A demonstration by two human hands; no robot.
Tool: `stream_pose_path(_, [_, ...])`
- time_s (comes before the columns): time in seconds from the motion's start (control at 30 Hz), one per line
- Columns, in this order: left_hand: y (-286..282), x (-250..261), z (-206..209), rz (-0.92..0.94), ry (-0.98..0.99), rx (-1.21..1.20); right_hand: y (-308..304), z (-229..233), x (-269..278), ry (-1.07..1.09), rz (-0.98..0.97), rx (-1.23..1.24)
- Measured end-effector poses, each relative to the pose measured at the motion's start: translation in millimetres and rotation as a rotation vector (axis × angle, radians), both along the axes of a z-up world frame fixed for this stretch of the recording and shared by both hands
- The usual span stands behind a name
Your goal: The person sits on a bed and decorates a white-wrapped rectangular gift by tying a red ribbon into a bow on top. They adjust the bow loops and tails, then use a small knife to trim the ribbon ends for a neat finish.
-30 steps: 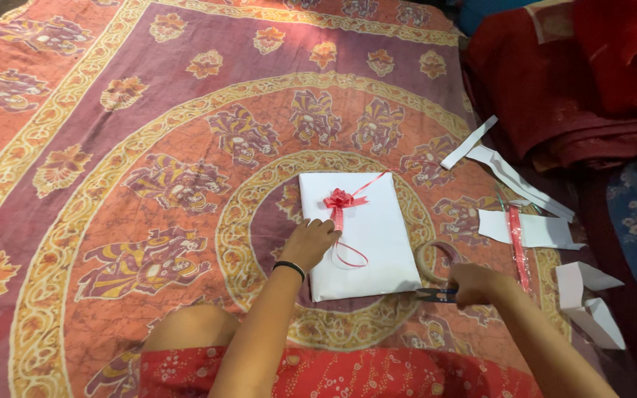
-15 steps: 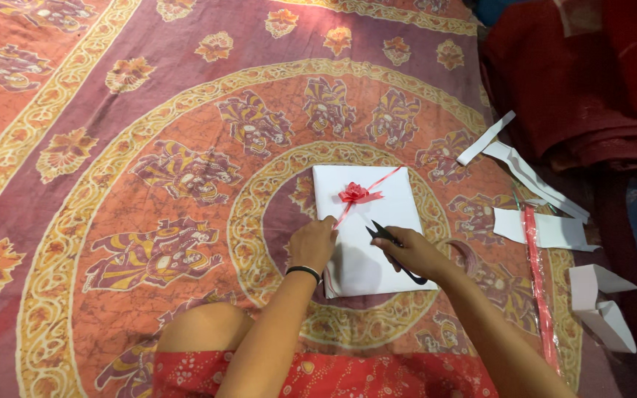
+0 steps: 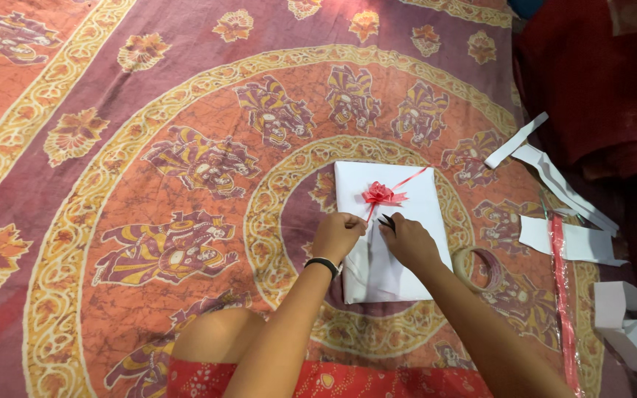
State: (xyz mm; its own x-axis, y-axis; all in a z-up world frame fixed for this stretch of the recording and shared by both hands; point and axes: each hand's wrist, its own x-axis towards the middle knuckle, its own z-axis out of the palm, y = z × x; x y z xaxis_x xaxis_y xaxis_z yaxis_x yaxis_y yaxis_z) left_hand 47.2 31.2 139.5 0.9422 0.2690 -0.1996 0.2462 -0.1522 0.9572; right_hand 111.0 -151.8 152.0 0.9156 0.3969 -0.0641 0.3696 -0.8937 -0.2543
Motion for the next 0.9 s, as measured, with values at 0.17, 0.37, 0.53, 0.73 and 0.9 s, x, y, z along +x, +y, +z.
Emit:
stream_pose_path(0.17, [5.0,10.2,-20.8,-0.044,0.072,-0.222,21.4,4.9,3.5,-0.102,-0.030,-0.072])
stream_pose_path(0.37, [4.5,17.3,-32.9,-0.146,0.101,-0.261,31.4,6.8,1.5,-0.064,-0.029,-0.247])
stream_pose_path(0.53, [4.4,21.2,-41.8,-0.161,0.087,-0.294,30.6,-3.9,3.1,-0.059,-0.082,-0.210])
stream_pose_path(0.73, [5.9,24.7,-44.0,-0.117,0.111,-0.326,9.1,-13.6,9.6,0.047,-0.136,0.059])
stream_pose_path(0.9, [5.2,19.9,-31.7,-0.079,0.197,-0.358,-3.4,-5.4,9.9,0.473,-0.329,0.413])
